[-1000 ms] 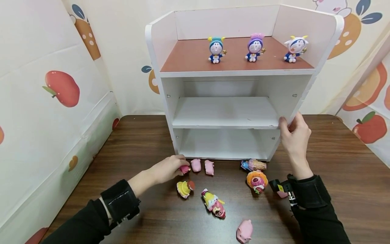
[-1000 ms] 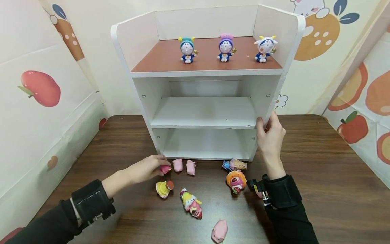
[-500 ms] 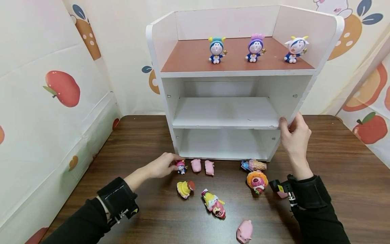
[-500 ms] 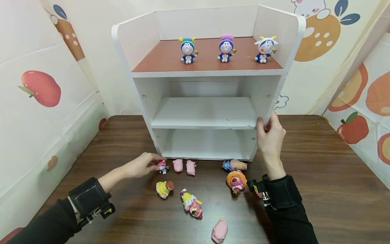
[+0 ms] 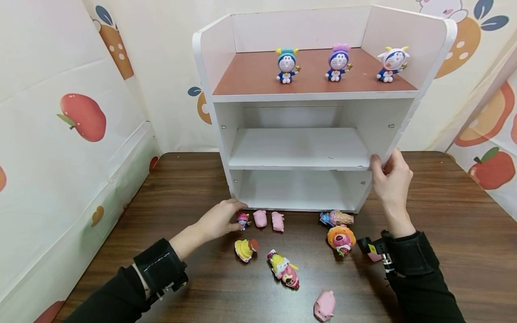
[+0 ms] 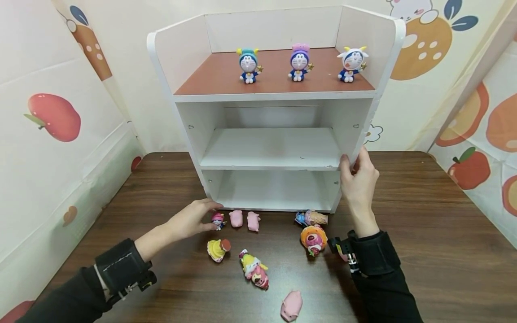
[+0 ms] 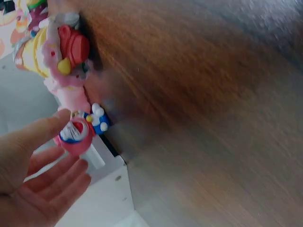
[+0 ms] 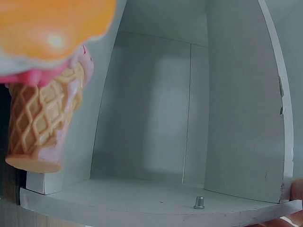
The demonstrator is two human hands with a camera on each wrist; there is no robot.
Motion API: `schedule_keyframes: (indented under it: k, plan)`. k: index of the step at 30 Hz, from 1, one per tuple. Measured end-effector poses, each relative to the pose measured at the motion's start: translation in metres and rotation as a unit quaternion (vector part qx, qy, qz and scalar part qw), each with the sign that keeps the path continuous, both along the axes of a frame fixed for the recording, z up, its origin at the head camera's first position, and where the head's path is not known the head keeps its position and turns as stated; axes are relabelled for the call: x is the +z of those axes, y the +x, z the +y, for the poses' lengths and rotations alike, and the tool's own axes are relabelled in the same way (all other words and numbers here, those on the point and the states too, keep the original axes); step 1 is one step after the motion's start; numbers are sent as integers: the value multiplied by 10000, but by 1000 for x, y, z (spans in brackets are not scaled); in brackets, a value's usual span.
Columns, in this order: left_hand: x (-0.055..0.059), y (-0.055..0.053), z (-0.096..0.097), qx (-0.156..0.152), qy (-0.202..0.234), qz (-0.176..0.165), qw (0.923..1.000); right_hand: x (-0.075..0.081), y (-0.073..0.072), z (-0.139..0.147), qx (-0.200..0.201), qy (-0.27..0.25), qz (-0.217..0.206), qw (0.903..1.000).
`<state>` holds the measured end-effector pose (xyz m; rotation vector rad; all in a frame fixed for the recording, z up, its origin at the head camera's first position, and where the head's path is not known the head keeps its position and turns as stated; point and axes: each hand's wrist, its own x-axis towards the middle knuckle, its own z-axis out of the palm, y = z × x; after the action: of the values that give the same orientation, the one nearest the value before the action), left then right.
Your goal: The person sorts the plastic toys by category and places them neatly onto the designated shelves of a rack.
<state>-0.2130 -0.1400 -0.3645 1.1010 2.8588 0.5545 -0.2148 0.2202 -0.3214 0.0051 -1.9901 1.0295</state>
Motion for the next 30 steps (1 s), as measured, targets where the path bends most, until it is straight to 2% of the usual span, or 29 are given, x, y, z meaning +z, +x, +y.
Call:
schedule_keyframes:
  k: [4,9,15,23,30]
  plan:
    - [0,6,5,274,-290,600,9974,0,0,0,-12,7,-11,10000]
    - [-3,10,9,269,-461,1180,9916,-1,0,0,-11,-5,1,10000]
    - [-6,11,10,229,-522,1372,9889,-1,0,0,20,-28,30,10000]
    - [-6,12,11,272,-465,1419,9884,0,0,0,23,-119,-17,9999]
    - [6,14,10,414,-60,1614,9860,0,0,0,18,-45,63,10000]
